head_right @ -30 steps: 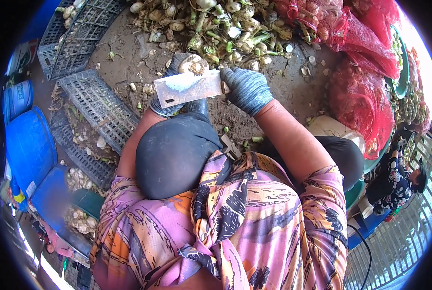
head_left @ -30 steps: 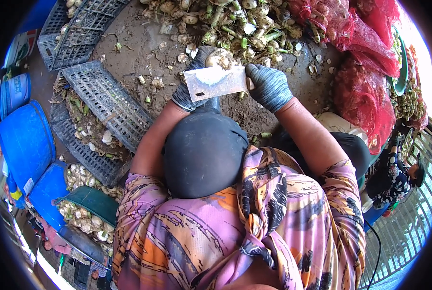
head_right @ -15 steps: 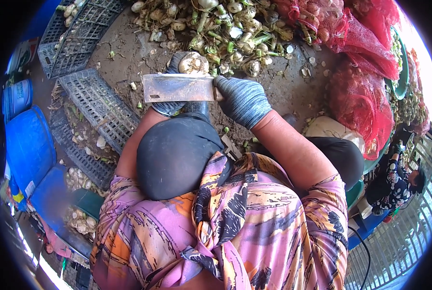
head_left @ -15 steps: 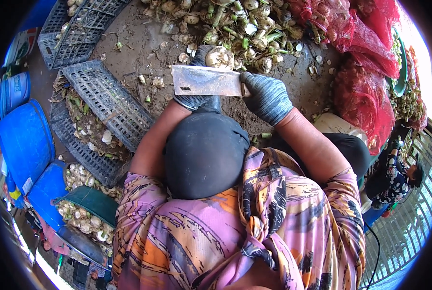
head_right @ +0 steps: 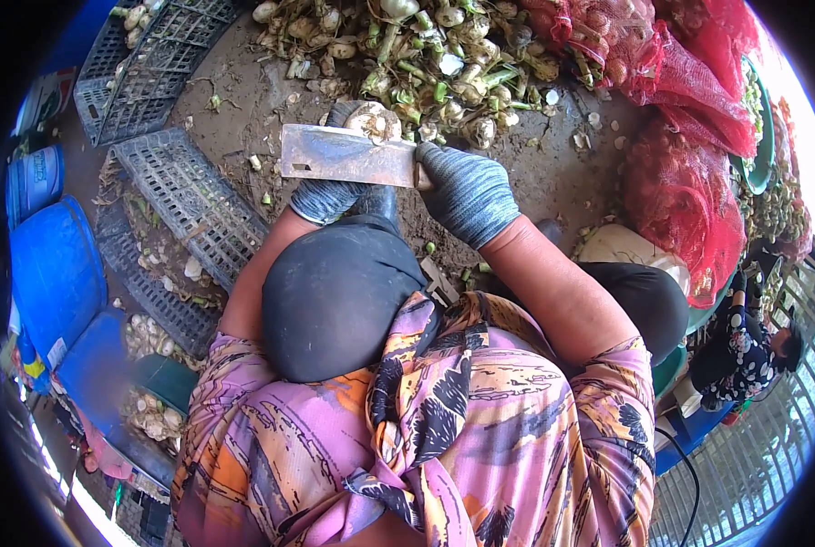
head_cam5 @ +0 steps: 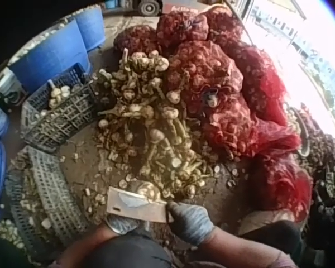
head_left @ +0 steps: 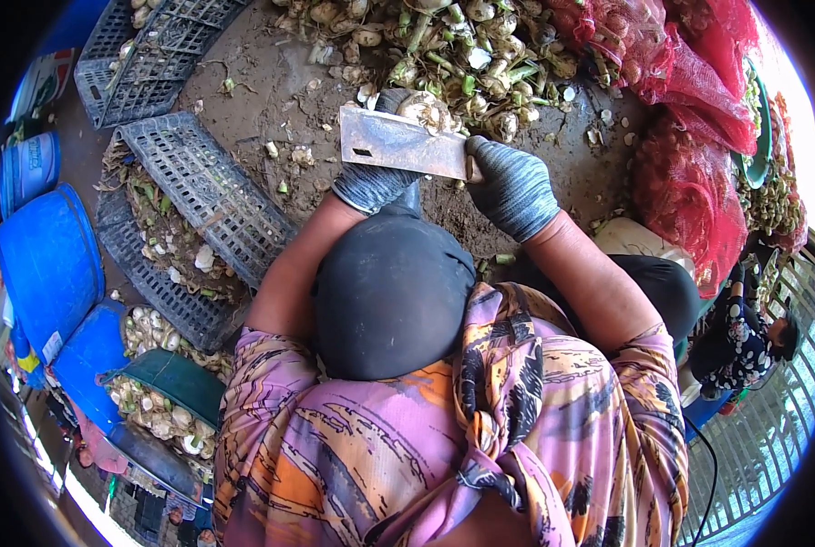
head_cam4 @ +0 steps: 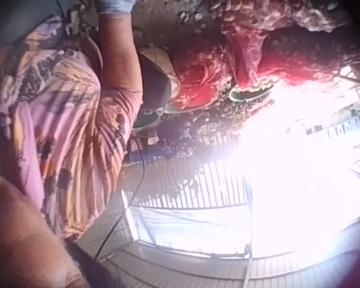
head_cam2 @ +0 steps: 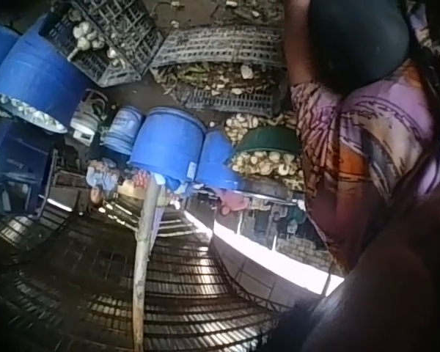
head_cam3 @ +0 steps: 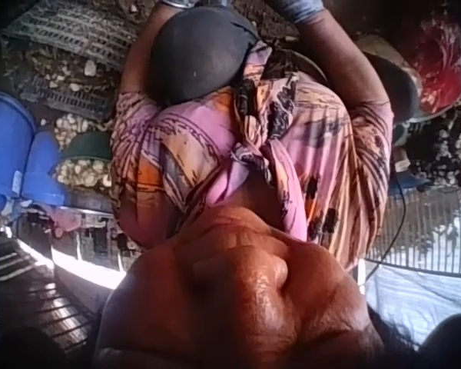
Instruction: Trimming the roots and stems of garlic bulbs using a cleaver.
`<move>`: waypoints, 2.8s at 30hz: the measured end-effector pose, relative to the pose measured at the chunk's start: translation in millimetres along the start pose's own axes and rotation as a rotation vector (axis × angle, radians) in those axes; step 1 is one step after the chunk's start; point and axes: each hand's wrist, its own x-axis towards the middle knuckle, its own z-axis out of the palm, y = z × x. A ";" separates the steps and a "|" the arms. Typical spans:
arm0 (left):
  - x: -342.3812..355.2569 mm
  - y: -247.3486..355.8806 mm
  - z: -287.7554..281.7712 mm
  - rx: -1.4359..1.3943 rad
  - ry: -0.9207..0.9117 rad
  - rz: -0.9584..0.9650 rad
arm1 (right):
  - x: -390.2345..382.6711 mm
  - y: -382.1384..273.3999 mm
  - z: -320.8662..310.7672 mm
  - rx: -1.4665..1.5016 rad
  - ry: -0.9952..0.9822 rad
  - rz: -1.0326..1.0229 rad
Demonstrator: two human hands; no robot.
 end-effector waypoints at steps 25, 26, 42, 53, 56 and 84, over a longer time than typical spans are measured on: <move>11.4 26.6 -30.2 -0.295 0.057 -0.177 | 10.9 92.4 10.1 -0.177 0.067 0.383; 10.6 30.2 -28.2 -0.261 0.030 -0.177 | 5.6 78.7 7.8 -0.124 0.137 0.306; 3.0 20.2 -20.7 -0.407 0.048 -0.130 | 7.0 -1.2 -2.9 -0.059 -0.142 -0.018; 3.6 30.6 -29.7 -0.364 0.075 -0.197 | 17.7 75.6 14.3 -0.205 0.054 0.320; 2.7 29.4 -33.2 -0.412 0.146 -0.283 | 4.2 84.7 3.1 -0.180 0.173 0.428; 195.4 -71.9 -16.4 0.904 -0.055 -0.200 | -17.9 66.1 18.1 0.262 0.206 0.459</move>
